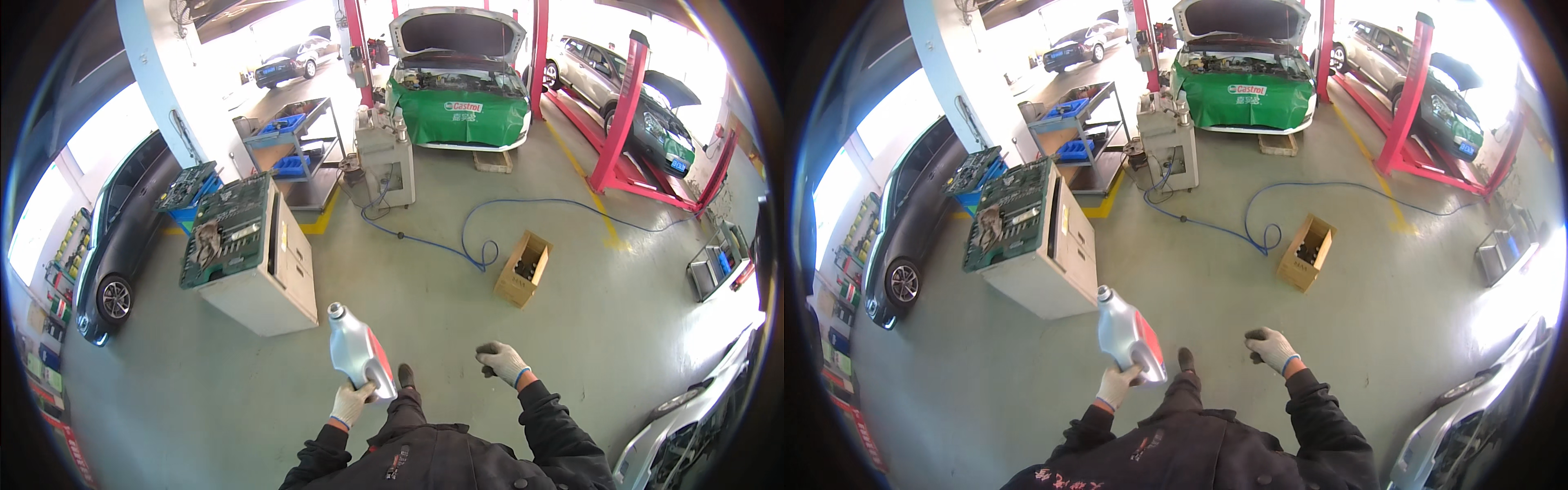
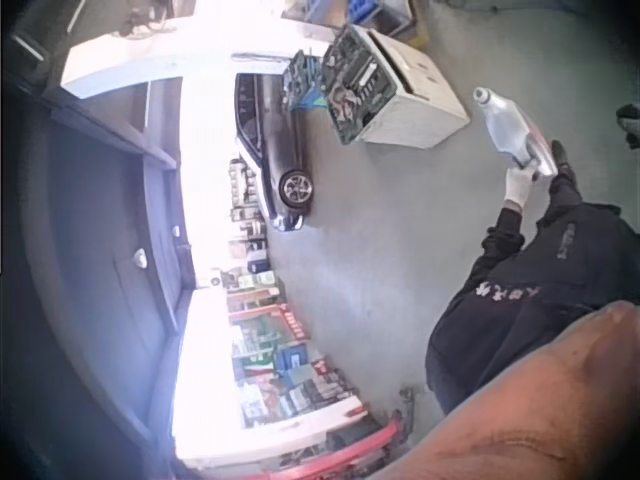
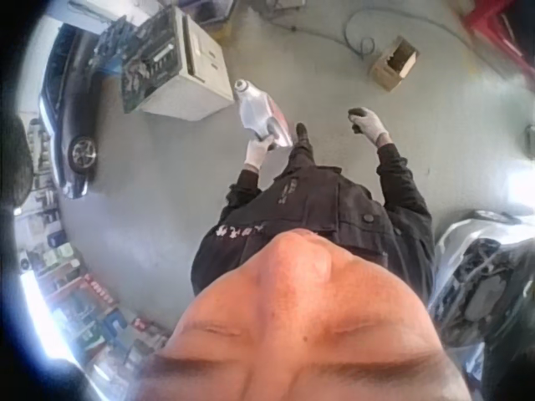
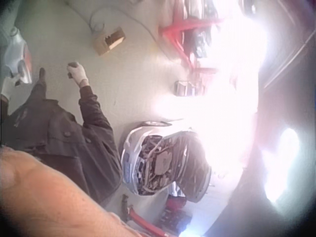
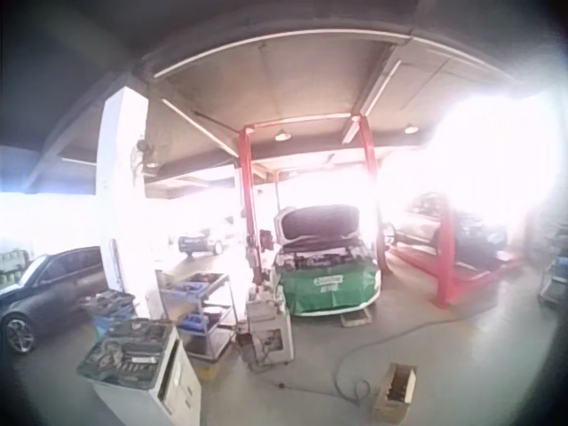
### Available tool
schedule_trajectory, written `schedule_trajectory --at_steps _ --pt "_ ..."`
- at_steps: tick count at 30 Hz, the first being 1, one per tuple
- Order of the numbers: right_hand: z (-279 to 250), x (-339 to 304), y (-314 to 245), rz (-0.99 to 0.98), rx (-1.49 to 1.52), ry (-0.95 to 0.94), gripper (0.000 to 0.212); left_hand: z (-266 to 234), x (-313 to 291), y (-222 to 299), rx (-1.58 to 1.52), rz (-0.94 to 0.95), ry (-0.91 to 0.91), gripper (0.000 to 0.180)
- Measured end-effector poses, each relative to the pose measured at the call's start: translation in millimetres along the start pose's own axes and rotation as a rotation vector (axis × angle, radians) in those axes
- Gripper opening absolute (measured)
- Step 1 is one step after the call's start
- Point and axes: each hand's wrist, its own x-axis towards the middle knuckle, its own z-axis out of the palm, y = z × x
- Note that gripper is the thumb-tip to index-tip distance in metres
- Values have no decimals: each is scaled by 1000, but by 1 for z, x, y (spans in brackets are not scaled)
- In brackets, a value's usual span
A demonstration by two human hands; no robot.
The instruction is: The person retrieves a plastic bottle of fluid and several metal probes from a storage area, then walks to a decarbonization machine. They connect the probes to the machine and operate its controls while seated on the floor.
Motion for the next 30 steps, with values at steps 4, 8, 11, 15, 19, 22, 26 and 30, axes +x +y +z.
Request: schedule_trajectory --at_steps 4,8,11,15,19,22,26,30 --pt "29 111 -131 47 165 -90 41 54 166 110 178 69 -126 52" --pt "15 209 -205 8 186 -119 52 134 306 215 313 226 -462 46" --pt "-27 295 -236 5 280 18 53 210 410 273 639 555 -584 54" --pt "-107 416 -254 99 711 208 45 302 534 319 663 770 -773 55" --pt "-198 554 -277 150 779 223 36 375 670 380 642 677 -904 55" --pt "-265 653 -323 181 740 149 30 402 763 433 610 537 -982 43" --pt "-336 766 -415 255 506 115 29 401 884 495 561 480 -667 38" --pt "-380 878 -486 214 401 64 29 373 1014 527 304 328 -267 32"
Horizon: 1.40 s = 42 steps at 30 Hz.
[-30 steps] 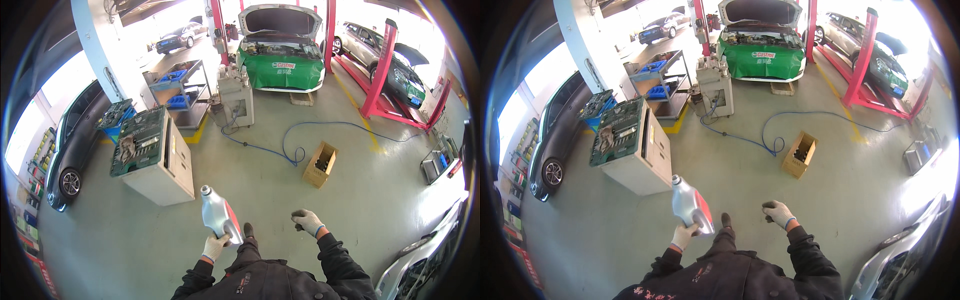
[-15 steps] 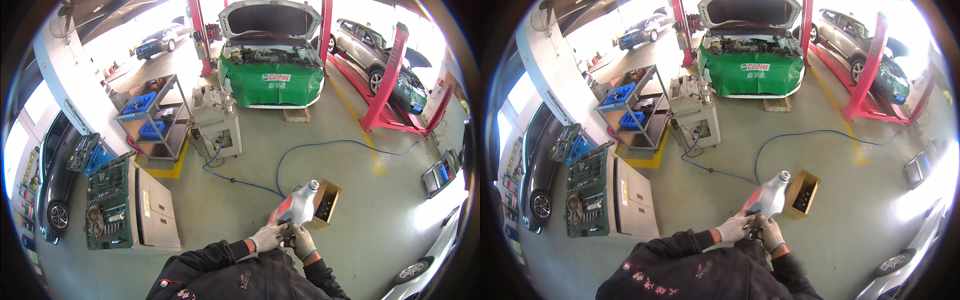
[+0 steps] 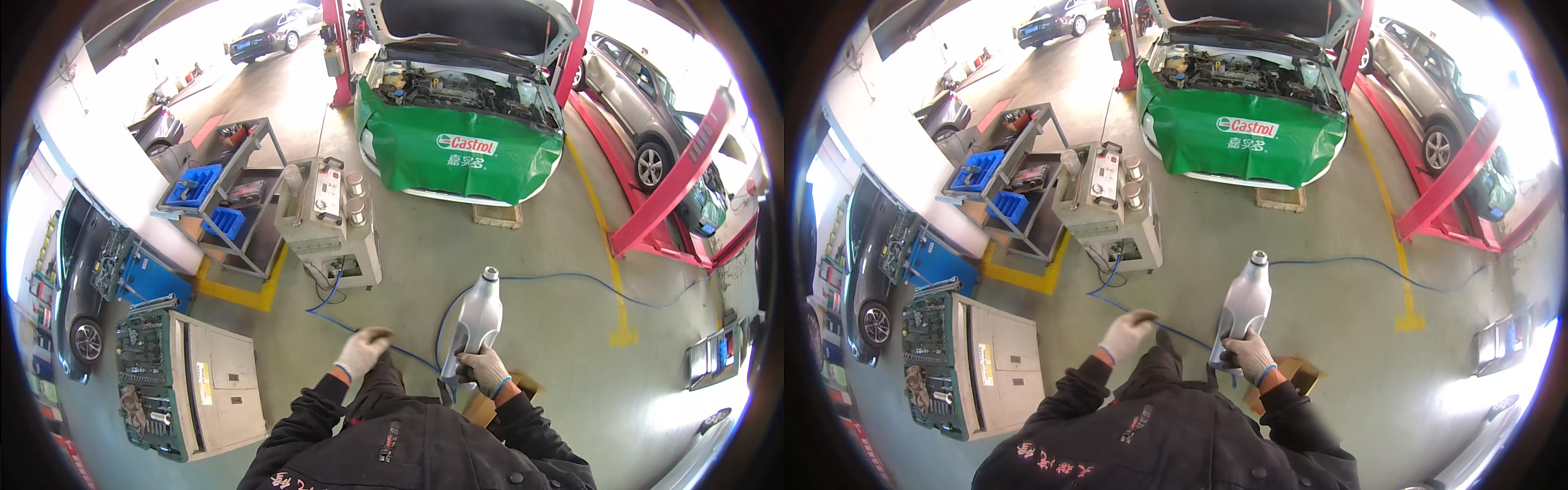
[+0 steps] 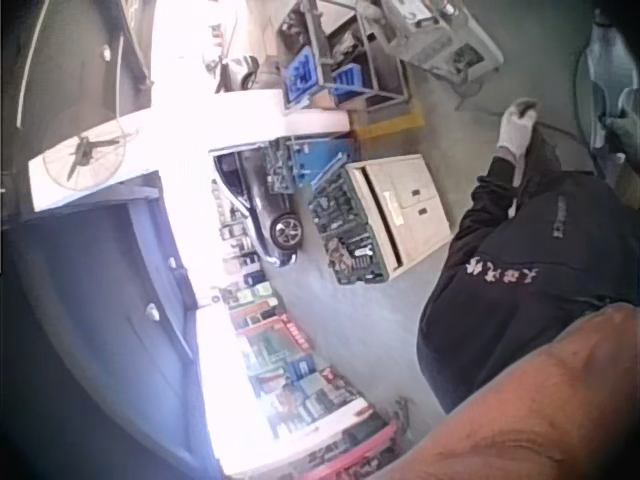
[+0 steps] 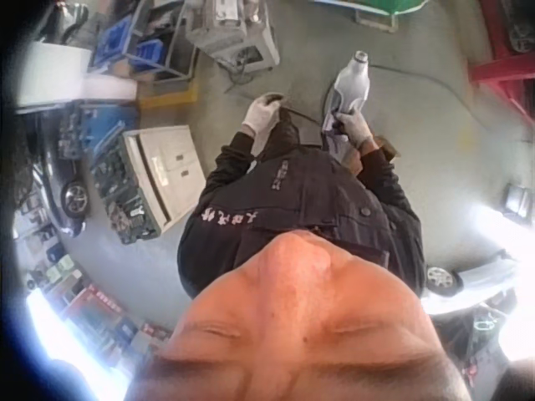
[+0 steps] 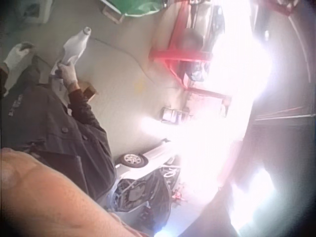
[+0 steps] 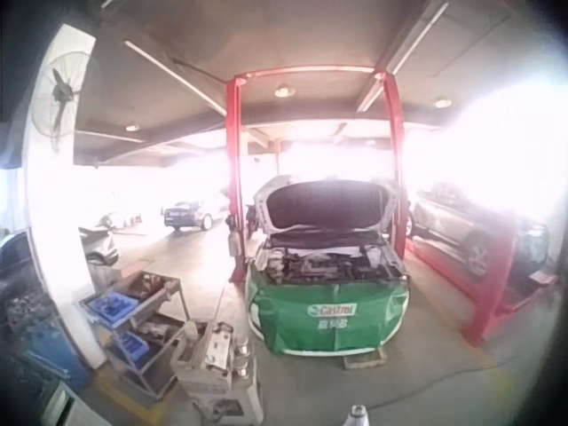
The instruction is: The person retrieves a plastic bottle of fluid and several metal probes from a storage area, then walks to a decarbonization machine. They connect the probes to the machine and operate its controls while seated on the floor.
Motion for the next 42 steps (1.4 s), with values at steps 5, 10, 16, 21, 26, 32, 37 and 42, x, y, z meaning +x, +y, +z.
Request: schedule_trajectory --at_steps 5,10,16,21,26,32,37,42 --pt "-6 140 -87 -91 -142 48 31 -79 181 -54 -230 -126 470 22" --pt "2 260 -196 -101 -147 114 25 -154 412 -96 -597 -221 625 23" --pt "17 363 -328 -84 -306 170 21 -234 659 -168 351 -420 580 60" --pt "29 453 -419 -89 -391 115 24 -263 769 -234 396 -846 518 85" --pt "39 588 -511 -22 -687 -61 30 -264 802 -274 13 -1047 754 79" --pt "66 761 -636 -39 -969 -421 34 -258 800 -275 -361 -1266 865 72" --pt "116 856 -706 -74 -1237 -665 38 -247 796 -273 312 -1416 737 46" --pt "176 906 -735 -137 -1320 -820 36 -238 799 -272 561 -1428 482 39"
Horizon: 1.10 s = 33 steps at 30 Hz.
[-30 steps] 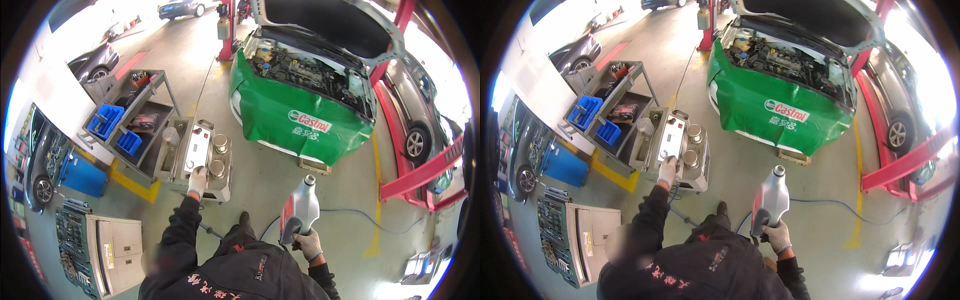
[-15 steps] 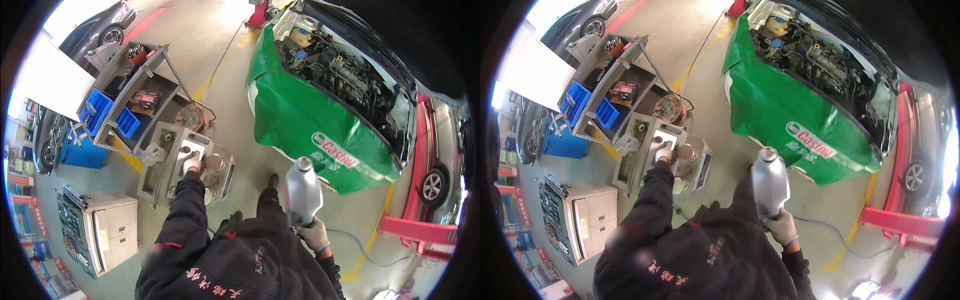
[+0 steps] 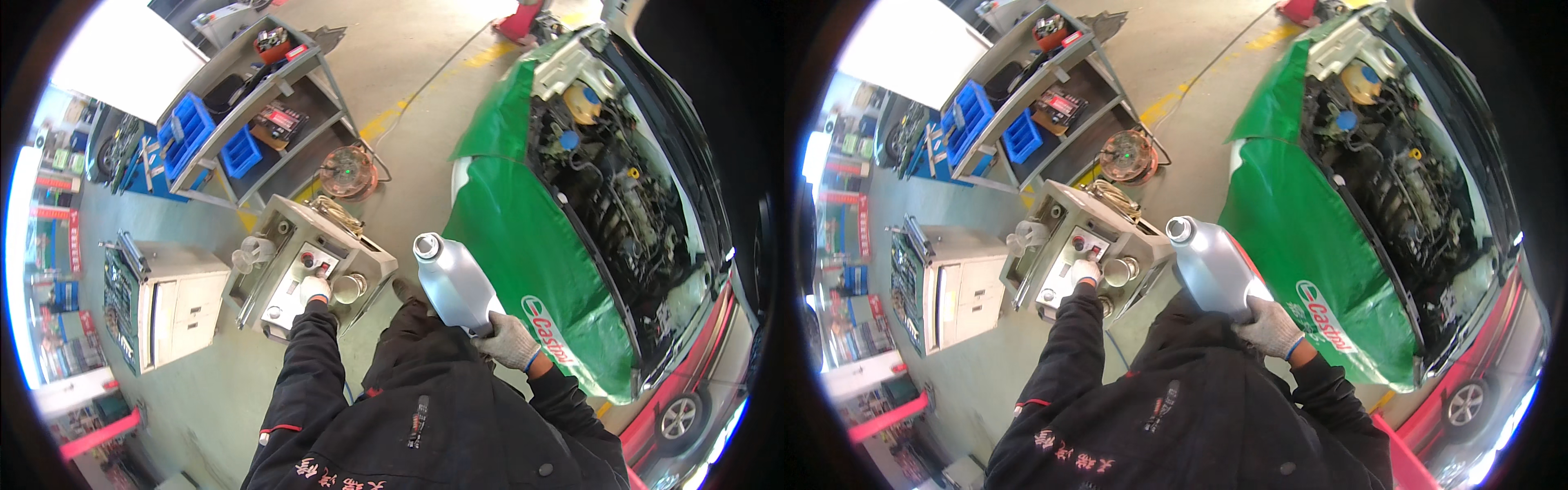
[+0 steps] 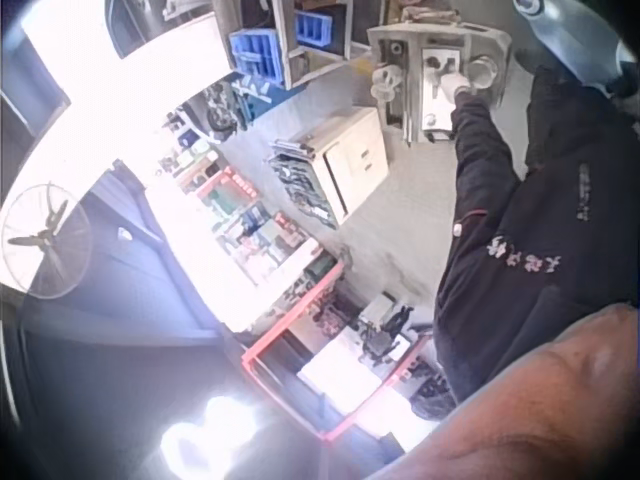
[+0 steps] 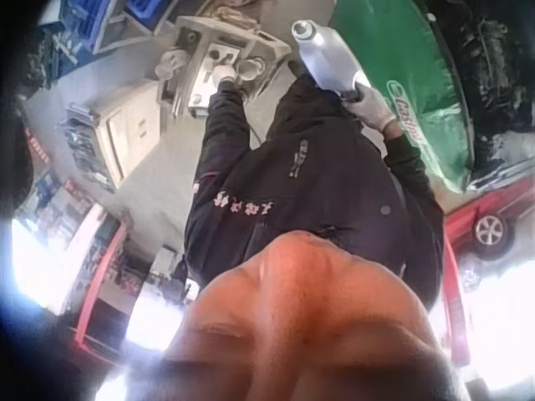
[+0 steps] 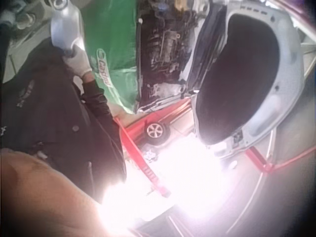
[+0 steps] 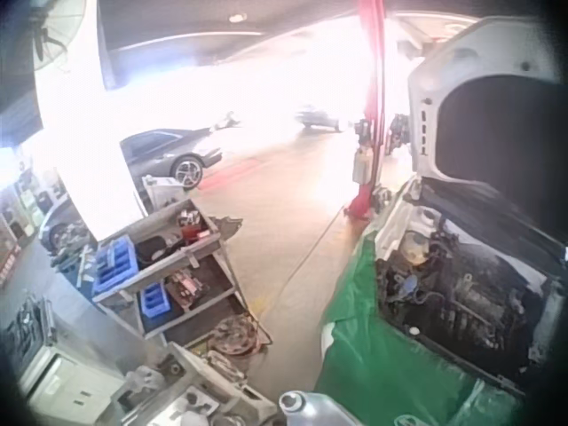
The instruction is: The person retrieves a plastic bottle of fluid and several metal probes from a storage area, then walks to a decarbonization machine. They connect the probes to the machine and operate its controls while seated on the floor.
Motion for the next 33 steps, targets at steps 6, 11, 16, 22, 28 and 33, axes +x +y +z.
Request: schedule_trajectory --at_steps 6,11,16,22,28,33 --pt "-7 56 -42 -112 -16 -28 46 -29 -34 4 -171 162 -18 50" --pt "5 97 -88 -101 10 46 59 -114 -125 47 -929 357 -79 48" --pt "25 157 -125 -167 -87 -9 53 -206 -191 150 -1060 761 -335 62" --pt "-1 185 -135 -396 -57 -153 46 -239 -177 185 -1446 399 -485 53" --pt "-87 241 -99 13 556 -6 45 -248 -145 194 -1391 355 -327 41" --pt "-221 331 -21 144 1156 185 35 -280 -119 168 -1302 379 -268 34"
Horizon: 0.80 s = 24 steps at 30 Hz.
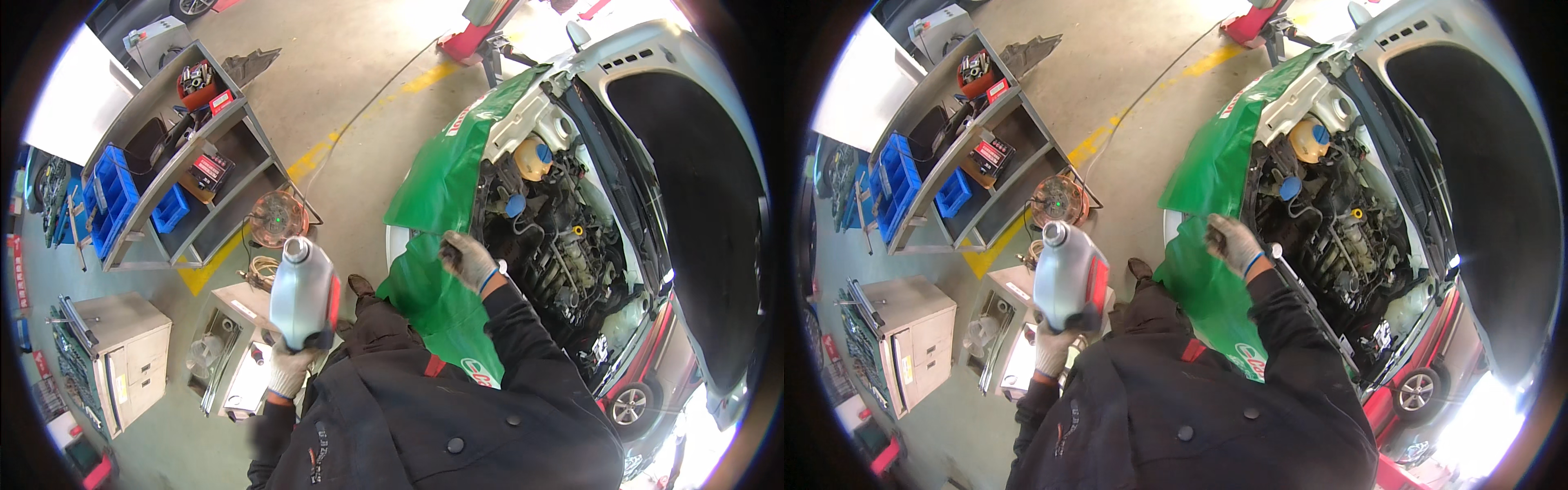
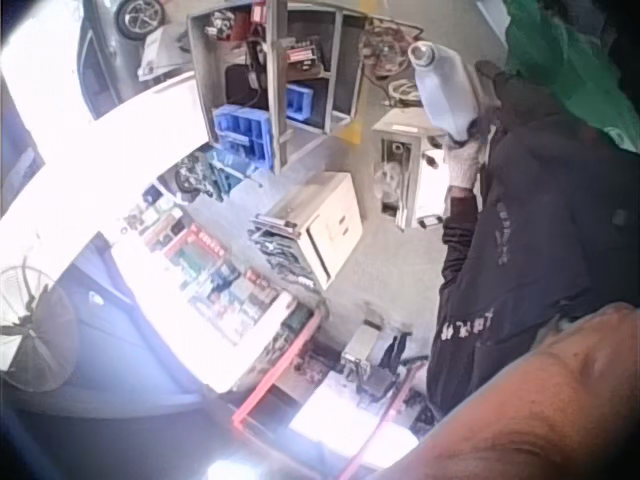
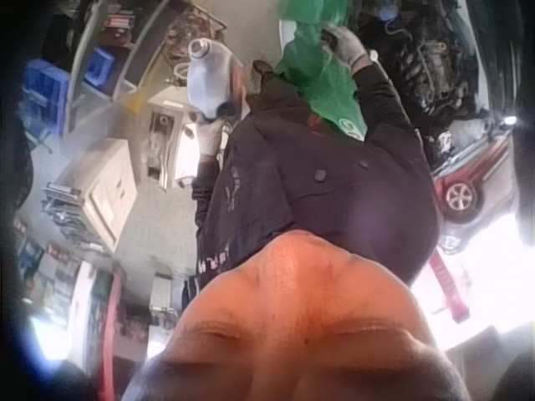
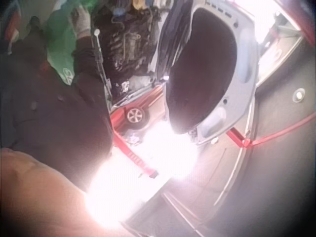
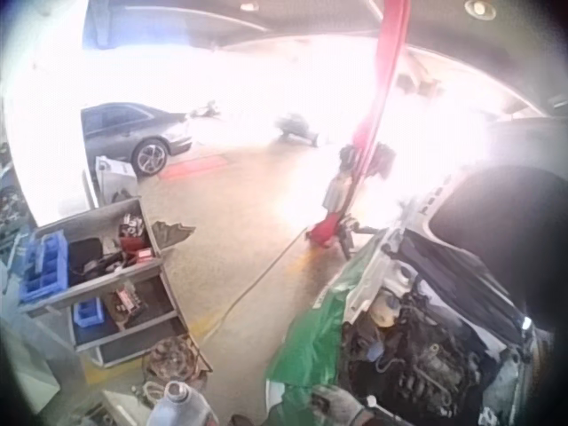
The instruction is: The person retrieves a plastic bottle of fluid and several metal probes from a storage area, then walks to a decarbonization machine. They connect the probes to the machine and operate its controls while seated on the floor.
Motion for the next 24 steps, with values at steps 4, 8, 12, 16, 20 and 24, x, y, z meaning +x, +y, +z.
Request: schedule_trajectory --at_steps 4,8,12,16,20,24 --pt "-64 100 -73 -367 -815 397 50 -10 3 7 37 -16 29 35" --pt "-83 181 -124 -737 -1084 767 46 -10 -18 18 139 -171 100 44" --pt "-92 231 -130 -729 -1500 902 54 -7 -27 26 382 -193 5 65" --pt "-107 243 -122 -658 -1644 918 57 1 -27 23 419 -306 -49 67" --pt "-110 235 -122 -706 -1531 890 65 9 -32 18 275 -295 42 61" --pt "-77 212 -127 -780 -1458 952 66 16 -35 17 254 -268 88 62"
